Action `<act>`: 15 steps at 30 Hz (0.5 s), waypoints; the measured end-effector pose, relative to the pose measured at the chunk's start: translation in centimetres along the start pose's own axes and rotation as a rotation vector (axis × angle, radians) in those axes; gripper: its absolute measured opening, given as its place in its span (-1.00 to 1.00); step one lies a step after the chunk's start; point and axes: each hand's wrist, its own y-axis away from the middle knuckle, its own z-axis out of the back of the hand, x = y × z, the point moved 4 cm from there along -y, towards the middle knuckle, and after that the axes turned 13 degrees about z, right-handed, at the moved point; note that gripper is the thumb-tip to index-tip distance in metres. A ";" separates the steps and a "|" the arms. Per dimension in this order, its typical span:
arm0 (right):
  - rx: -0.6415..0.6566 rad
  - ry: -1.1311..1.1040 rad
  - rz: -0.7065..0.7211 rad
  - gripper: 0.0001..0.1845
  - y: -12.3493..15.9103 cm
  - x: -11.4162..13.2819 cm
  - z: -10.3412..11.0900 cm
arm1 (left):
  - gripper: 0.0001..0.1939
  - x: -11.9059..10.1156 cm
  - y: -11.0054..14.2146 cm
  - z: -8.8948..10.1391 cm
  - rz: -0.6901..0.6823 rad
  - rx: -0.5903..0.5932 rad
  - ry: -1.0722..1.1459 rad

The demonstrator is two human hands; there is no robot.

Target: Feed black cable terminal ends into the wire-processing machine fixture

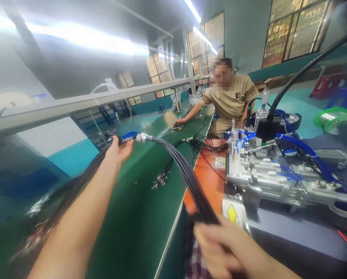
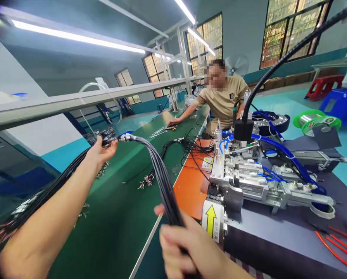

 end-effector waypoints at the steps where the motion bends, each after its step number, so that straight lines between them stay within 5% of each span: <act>1: -0.101 -0.029 0.013 -0.61 -2.5 0.8 -1.3 | -0.64 0.5 -0.8 0.0 -0.018 0.012 -0.103; 4: -0.172 0.174 -0.173 -0.52 -5.8 -1.1 -2.9 | -0.66 5.7 -1.6 0.3 -0.056 0.094 -0.506; 7: -0.203 0.702 -0.269 -0.61 -2.3 -4.9 -0.1 | -0.82 13.7 1.0 0.9 -0.082 0.290 -0.865; 9: -0.239 0.695 -0.288 -0.64 1.2 -6.5 1.9 | -0.91 17.7 3.9 0.9 -0.121 0.461 -1.026; 11: -0.263 0.659 -0.285 -0.62 3.3 -6.4 2.9 | -0.82 19.6 6.5 0.6 -0.177 0.606 -1.163; 15: -0.151 0.770 -0.308 -0.83 3.1 -3.7 2.4 | -0.67 19.6 8.7 -0.2 -0.631 0.841 -1.754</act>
